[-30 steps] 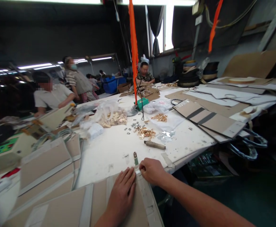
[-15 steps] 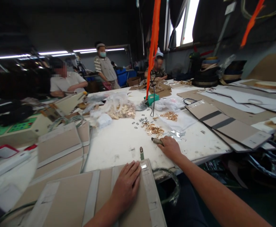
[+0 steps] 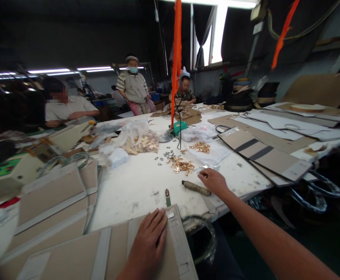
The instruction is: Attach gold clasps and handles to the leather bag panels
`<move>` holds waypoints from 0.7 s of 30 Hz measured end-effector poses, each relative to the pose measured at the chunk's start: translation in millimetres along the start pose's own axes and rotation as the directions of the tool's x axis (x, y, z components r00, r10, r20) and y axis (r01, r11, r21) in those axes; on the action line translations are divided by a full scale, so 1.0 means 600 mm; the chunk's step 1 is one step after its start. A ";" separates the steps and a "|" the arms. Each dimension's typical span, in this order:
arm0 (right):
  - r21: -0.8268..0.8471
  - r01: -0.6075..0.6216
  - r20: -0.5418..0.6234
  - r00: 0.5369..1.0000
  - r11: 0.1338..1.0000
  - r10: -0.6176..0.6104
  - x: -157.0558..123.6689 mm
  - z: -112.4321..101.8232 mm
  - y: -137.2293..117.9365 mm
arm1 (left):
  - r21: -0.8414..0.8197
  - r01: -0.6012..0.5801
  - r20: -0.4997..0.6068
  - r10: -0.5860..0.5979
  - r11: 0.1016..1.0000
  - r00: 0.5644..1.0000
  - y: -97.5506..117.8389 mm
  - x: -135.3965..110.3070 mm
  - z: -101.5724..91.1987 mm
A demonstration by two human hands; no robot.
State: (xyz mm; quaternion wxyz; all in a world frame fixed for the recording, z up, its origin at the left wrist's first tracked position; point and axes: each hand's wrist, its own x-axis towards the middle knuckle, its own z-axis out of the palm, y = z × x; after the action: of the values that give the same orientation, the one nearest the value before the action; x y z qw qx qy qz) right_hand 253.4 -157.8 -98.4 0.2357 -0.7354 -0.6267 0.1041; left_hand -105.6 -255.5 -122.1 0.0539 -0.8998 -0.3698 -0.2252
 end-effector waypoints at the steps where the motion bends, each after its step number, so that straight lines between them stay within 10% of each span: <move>1: -0.020 -0.040 -0.023 0.999 0.999 0.040 0.011 -0.007 0.017 | 0.001 -0.003 -0.007 0.003 1.000 1.000 -0.001 0.000 0.002; 8: -0.040 -0.084 0.019 0.996 0.996 0.085 0.027 -0.017 0.097 | 0.000 0.003 -0.010 -0.003 1.000 1.000 -0.009 -0.001 0.014; 21: 0.249 -0.094 -0.113 0.986 0.964 0.126 0.000 -0.024 0.072 | -0.185 0.082 -0.014 -0.086 0.979 0.996 -0.006 -0.001 0.006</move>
State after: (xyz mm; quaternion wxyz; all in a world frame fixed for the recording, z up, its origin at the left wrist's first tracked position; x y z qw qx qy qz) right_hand 297.4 -165.5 -106.3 0.3573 -0.7400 -0.5510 0.1454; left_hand -107.2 -252.7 -125.6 -0.0351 -0.8818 -0.3846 -0.2706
